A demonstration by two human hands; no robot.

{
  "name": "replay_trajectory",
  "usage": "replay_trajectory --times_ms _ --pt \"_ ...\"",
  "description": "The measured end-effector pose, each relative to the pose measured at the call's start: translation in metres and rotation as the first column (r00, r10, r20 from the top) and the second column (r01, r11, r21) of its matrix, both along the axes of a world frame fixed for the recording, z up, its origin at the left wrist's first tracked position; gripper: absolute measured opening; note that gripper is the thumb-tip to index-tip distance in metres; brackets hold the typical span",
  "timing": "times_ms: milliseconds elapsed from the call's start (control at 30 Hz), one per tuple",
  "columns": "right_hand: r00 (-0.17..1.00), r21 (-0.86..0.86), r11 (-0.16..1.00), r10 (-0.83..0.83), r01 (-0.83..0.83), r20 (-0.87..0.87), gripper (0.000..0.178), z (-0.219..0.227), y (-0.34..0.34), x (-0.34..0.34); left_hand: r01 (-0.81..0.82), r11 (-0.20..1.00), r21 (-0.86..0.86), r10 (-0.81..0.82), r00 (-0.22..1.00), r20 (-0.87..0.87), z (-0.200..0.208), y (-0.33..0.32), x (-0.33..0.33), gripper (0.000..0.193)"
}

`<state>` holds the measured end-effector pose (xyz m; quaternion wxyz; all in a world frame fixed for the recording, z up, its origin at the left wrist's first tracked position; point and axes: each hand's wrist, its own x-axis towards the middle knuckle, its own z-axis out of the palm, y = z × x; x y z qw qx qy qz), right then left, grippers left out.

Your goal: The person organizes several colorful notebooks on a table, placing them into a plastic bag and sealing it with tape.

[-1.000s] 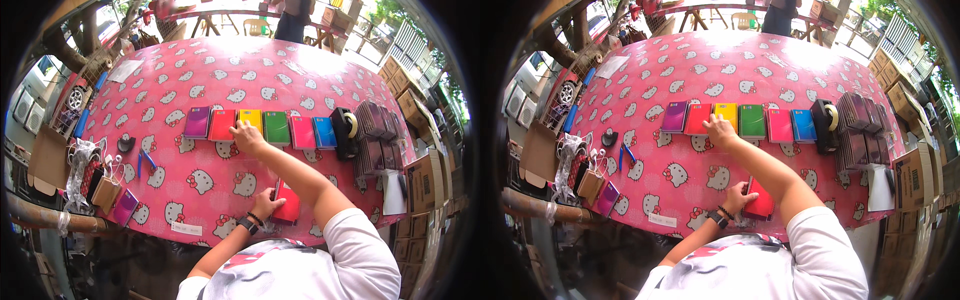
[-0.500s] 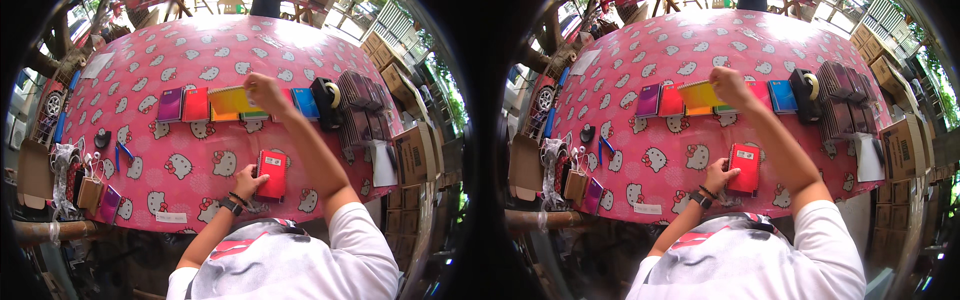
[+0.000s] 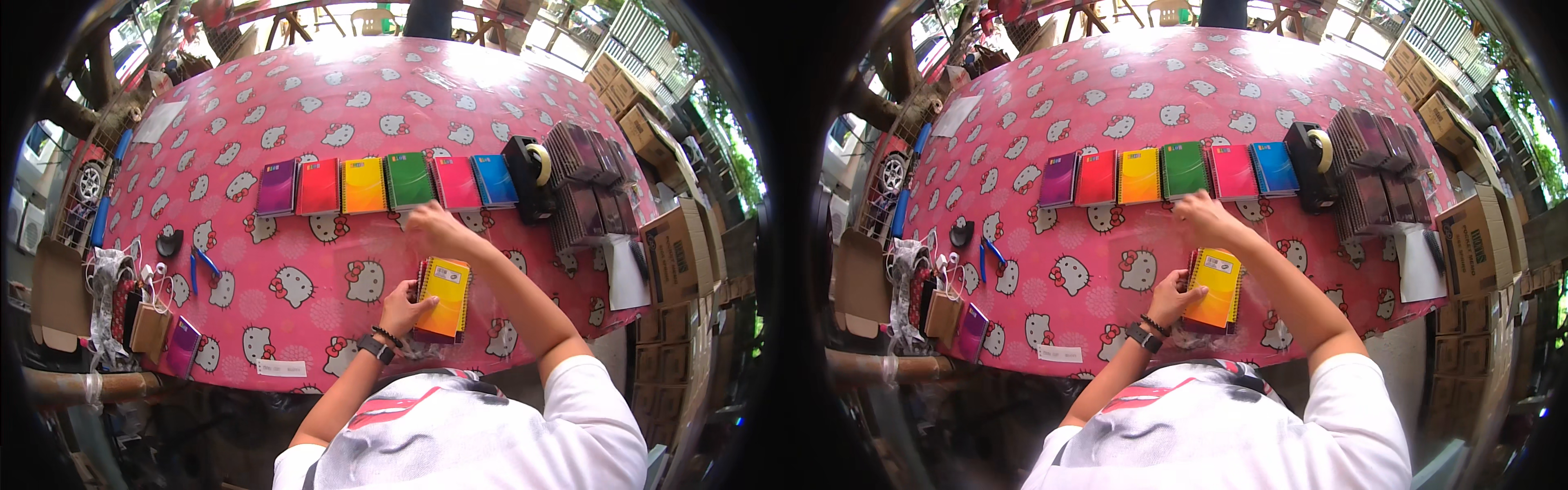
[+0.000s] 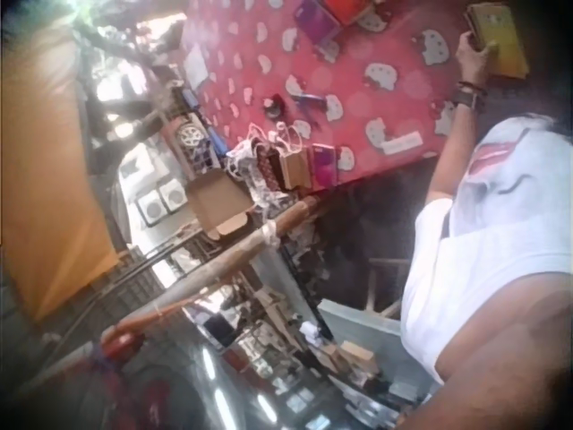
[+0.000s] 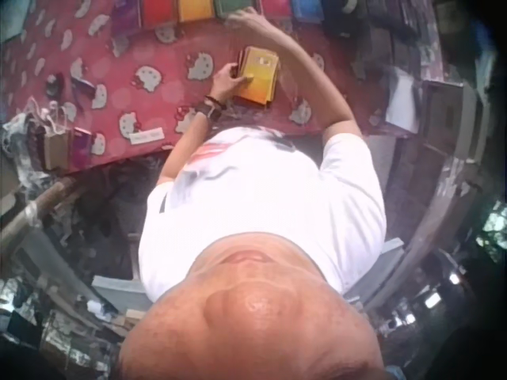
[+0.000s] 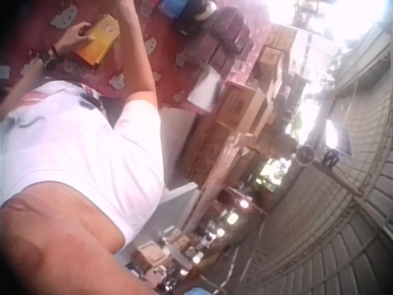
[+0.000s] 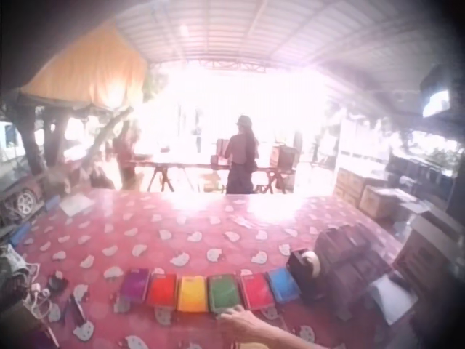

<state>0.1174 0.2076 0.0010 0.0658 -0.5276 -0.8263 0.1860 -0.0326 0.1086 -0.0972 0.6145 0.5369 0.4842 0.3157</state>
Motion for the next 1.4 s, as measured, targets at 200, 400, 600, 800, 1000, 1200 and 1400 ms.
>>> replay_trajectory --times_ms 200,400,600,800,1000,1200,1400 --pt "0.961 0.372 0.919 -0.209 0.130 0.180 0.040 -0.043 0.052 -0.021 -0.008 1.000 -0.016 0.008 0.999 -0.035 0.014 -0.002 0.007 0.049" --pt "0.930 0.318 0.948 -0.136 0.021 0.343 0.027 -0.036 0.057 -0.029 -0.019 1.000 -0.006 0.020 0.991 0.132 -0.005 -0.001 0.003 0.043" --pt "0.926 0.317 0.940 -0.006 -0.123 0.378 0.027 -0.030 0.055 -0.017 -0.009 1.000 -0.024 0.012 0.994 0.110 -0.005 -0.003 0.003 0.045" --pt "0.894 0.286 0.934 0.070 -0.215 0.443 0.037 -0.025 0.055 -0.014 -0.024 1.000 -0.019 0.026 0.988 0.150 -0.010 -0.002 0.004 0.045" --pt "0.859 0.277 0.907 0.150 -0.316 0.489 0.038 -0.019 0.057 -0.005 0.019 0.997 -0.071 -0.009 0.990 0.144 0.003 -0.003 0.004 0.043" --pt "0.844 0.232 0.906 0.203 -0.354 0.497 0.035 -0.010 0.063 -0.024 -0.037 0.999 -0.035 0.043 0.984 0.172 0.000 -0.003 0.001 0.045" --pt "0.980 0.399 0.910 0.040 -0.116 0.194 0.027 -0.032 0.092 0.013 -0.012 0.999 0.053 0.012 1.000 -0.015 0.005 -0.003 0.007 0.047"
